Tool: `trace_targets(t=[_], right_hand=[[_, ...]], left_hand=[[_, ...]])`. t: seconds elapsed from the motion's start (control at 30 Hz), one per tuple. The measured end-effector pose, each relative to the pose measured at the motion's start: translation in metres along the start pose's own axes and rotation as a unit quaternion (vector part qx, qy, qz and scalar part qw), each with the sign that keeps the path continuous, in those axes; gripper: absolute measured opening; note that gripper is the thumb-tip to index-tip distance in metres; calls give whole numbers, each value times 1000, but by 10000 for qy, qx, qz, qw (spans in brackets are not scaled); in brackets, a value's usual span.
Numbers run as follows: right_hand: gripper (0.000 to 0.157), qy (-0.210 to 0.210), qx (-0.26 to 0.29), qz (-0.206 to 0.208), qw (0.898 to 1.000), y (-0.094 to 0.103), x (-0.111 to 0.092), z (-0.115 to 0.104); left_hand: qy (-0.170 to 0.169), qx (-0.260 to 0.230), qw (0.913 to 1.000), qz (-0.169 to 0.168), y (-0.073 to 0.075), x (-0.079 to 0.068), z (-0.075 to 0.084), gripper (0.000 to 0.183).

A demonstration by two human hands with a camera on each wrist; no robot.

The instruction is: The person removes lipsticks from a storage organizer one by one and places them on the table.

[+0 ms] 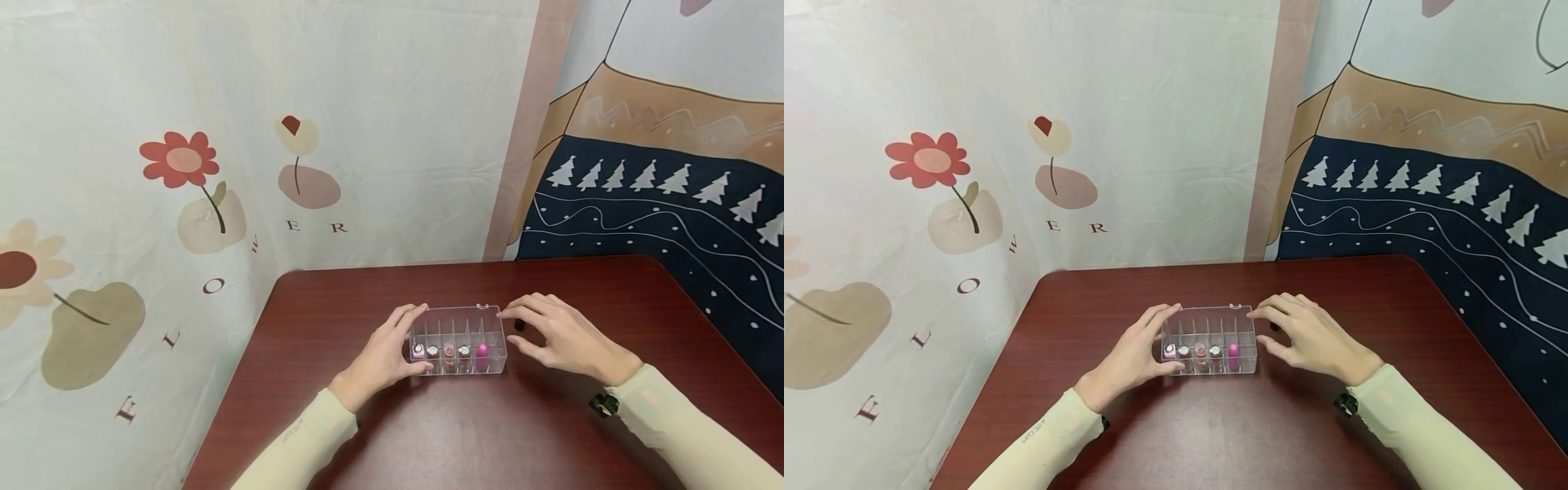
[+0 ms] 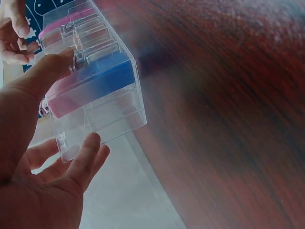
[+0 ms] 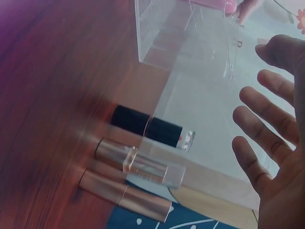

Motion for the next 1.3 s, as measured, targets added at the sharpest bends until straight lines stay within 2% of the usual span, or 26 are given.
trace_targets(t=[0.27, 0.67, 0.9, 1.3], right_hand=[[49, 192, 130, -70, 9997, -10, 3, -11], [40, 433, 133, -198, 9988, -23, 7, -27], [38, 583, 422, -279, 9970, -30, 8, -34], [29, 590, 606, -418, 9955, -39, 6, -39]], left_hand=[[-92, -29, 9998, 145, 2, -1, 1, 115], [-75, -87, 9998, 135, 3, -2, 2, 115], [-20, -116, 9999, 105, 3, -1, 4, 116], [-18, -52, 10000, 81, 1, 0, 1, 116]])
Point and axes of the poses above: each hand's wrist, its own x-axis towards the middle knuckle, its own y-axis out of the back of the hand, z = x × y, the point moved 8 cm from there along x, towards the middle knuckle, and after that the axes turned 15 degrees about z, right-handed, at the moved point
